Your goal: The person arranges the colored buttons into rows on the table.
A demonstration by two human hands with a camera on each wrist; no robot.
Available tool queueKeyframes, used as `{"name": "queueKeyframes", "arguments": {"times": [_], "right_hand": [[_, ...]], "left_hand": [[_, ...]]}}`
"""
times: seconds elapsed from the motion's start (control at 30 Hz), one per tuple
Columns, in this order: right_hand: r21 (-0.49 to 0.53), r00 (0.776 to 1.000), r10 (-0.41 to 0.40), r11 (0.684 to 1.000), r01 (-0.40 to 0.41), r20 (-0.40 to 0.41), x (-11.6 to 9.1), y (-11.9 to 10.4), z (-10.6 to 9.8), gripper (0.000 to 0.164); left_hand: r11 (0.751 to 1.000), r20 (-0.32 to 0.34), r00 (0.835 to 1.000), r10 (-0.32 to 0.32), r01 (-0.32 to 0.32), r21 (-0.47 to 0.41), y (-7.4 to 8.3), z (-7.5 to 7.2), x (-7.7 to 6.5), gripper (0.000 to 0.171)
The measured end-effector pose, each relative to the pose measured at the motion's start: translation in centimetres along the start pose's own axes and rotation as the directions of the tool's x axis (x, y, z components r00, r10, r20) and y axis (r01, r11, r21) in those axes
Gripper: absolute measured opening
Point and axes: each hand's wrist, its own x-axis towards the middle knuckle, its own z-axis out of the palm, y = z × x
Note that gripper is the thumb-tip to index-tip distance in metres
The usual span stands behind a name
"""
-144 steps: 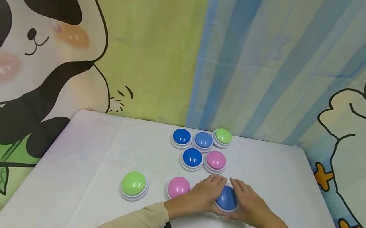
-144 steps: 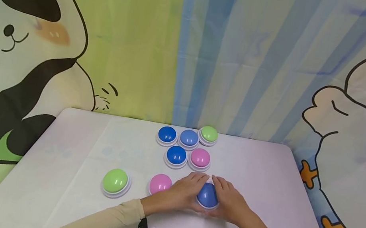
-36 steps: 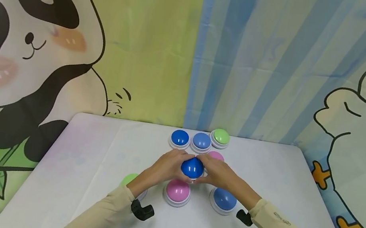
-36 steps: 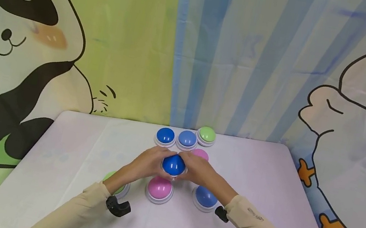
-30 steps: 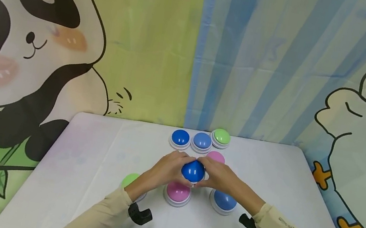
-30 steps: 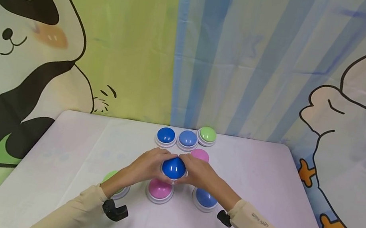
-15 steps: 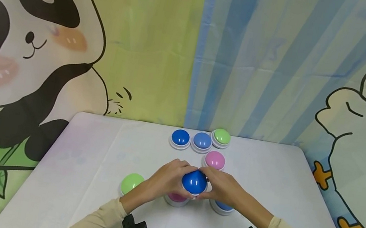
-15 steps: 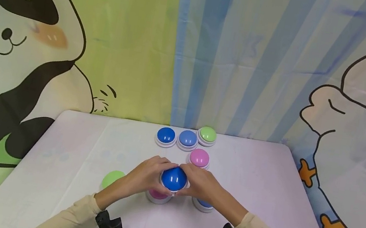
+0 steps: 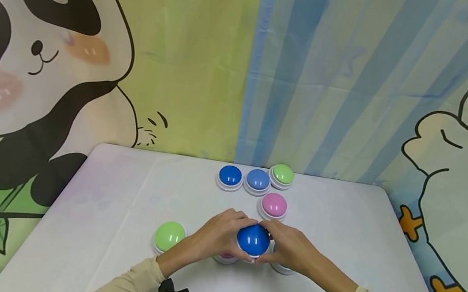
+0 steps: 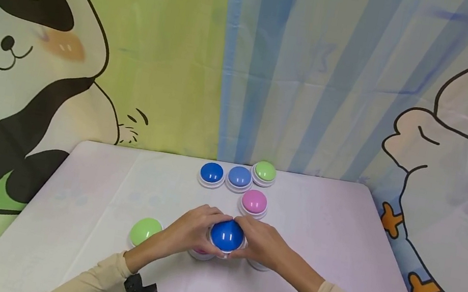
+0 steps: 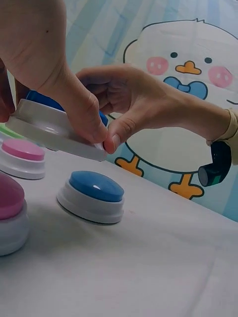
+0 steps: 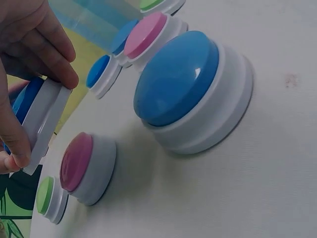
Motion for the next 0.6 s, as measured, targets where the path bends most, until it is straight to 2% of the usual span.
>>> {"name": "queueKeyframes", "arguments": {"times": [0.2, 0.37, 0.6], "right_hand": [[-0.011, 1.0, 0.011, 1.0, -0.011, -0.009, -1.2, 0.1, -0.2, 0.079], [-0.024, 0.999, 0.027, 0.999, -0.028, -0.024, -2.5, 0.4, -0.2, 0.079], [-0.014, 0.996, 0.077, 0.997, -0.078, -0.046, -4.1, 1.4, -0.6, 0.078]], "left_hand": [[0.999, -0.035, 0.998, 0.05, -0.049, 0.017, 0.6, 0.9, 0.2, 0.079], [0.998, -0.039, 0.997, 0.066, -0.067, -0.009, 1.3, 1.8, 0.4, 0.079], [0.996, -0.056, 0.994, 0.089, -0.09, -0.011, 2.5, 2.8, 1.4, 0.08]]}}
